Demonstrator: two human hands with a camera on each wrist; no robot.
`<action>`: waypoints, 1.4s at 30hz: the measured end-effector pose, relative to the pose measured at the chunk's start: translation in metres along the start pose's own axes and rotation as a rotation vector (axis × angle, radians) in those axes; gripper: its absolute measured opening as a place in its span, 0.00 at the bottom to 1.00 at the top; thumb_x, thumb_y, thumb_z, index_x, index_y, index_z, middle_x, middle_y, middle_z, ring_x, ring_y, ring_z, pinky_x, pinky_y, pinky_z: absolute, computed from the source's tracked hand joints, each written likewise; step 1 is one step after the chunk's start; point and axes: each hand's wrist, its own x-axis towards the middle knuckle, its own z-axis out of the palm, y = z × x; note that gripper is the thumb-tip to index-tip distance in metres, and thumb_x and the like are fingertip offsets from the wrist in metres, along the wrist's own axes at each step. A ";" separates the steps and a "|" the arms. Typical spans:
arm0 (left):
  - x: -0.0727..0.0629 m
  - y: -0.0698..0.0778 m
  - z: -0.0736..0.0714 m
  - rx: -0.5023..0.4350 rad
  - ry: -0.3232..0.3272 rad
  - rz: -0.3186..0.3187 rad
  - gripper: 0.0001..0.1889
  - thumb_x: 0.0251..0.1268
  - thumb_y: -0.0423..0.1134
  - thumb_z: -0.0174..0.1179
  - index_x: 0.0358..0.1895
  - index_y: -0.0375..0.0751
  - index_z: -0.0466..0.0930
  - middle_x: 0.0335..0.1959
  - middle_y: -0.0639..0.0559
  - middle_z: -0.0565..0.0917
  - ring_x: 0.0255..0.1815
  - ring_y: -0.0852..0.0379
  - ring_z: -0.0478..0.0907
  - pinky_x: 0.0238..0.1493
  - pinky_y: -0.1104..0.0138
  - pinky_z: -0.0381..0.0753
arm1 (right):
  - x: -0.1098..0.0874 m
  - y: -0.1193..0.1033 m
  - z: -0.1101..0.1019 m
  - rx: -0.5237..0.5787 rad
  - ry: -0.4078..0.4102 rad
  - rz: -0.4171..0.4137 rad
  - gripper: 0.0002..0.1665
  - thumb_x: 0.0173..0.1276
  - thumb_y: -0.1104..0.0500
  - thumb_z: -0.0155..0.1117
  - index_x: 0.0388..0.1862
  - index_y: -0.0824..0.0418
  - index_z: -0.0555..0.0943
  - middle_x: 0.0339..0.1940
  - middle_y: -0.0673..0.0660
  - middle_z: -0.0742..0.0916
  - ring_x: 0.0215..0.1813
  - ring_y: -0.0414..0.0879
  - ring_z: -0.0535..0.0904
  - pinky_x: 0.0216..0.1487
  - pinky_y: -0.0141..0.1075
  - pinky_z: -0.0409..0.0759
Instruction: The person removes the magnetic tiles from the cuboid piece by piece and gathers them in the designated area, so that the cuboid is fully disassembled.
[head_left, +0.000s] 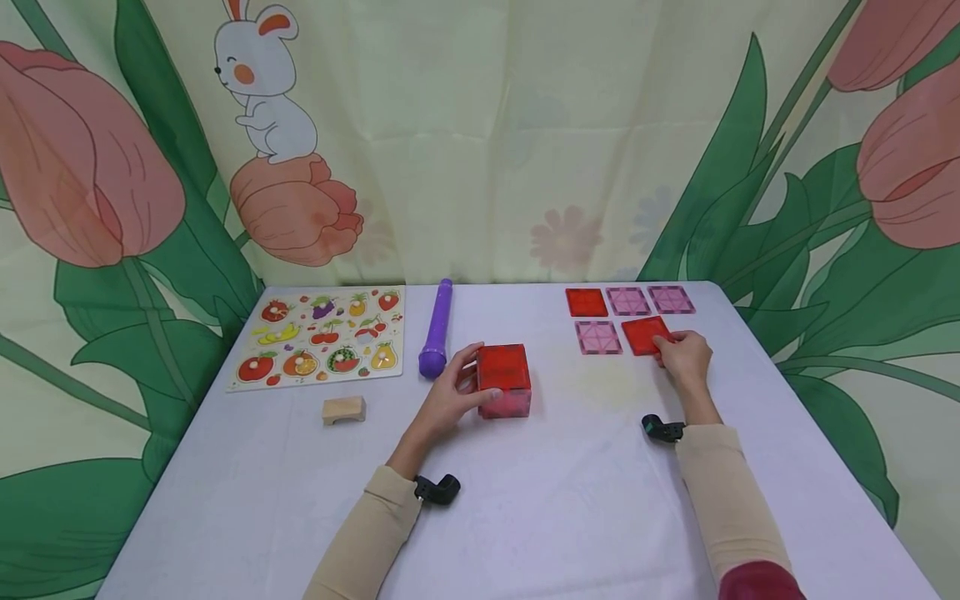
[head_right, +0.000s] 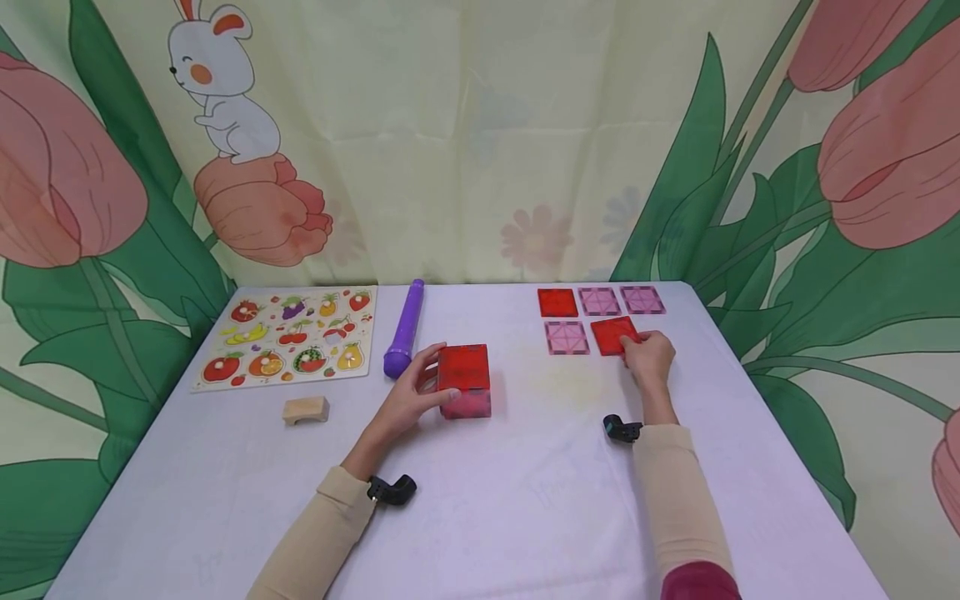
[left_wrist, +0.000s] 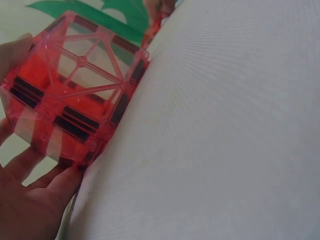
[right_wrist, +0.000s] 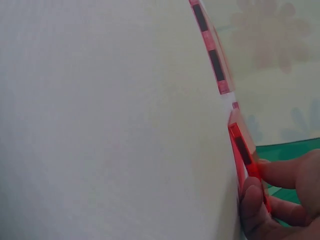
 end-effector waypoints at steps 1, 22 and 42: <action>0.000 0.000 0.000 -0.001 -0.001 0.004 0.43 0.58 0.42 0.73 0.75 0.67 0.60 0.76 0.51 0.65 0.78 0.48 0.63 0.76 0.53 0.67 | 0.000 -0.001 0.001 -0.019 0.005 -0.001 0.34 0.78 0.49 0.54 0.72 0.71 0.67 0.64 0.70 0.76 0.43 0.49 0.81 0.31 0.23 0.81; -0.001 -0.001 0.000 0.002 -0.004 0.006 0.43 0.58 0.44 0.73 0.75 0.68 0.59 0.76 0.51 0.64 0.78 0.47 0.63 0.75 0.52 0.68 | 0.002 -0.003 0.010 -0.100 0.057 -0.025 0.27 0.76 0.52 0.57 0.59 0.76 0.77 0.61 0.72 0.75 0.64 0.62 0.68 0.57 0.47 0.81; 0.001 -0.002 0.000 -0.006 -0.009 -0.004 0.43 0.59 0.40 0.72 0.76 0.64 0.59 0.77 0.50 0.64 0.78 0.47 0.63 0.75 0.52 0.68 | 0.003 -0.002 0.007 -0.088 0.048 -0.016 0.34 0.77 0.47 0.53 0.68 0.74 0.69 0.67 0.72 0.70 0.67 0.62 0.65 0.67 0.50 0.77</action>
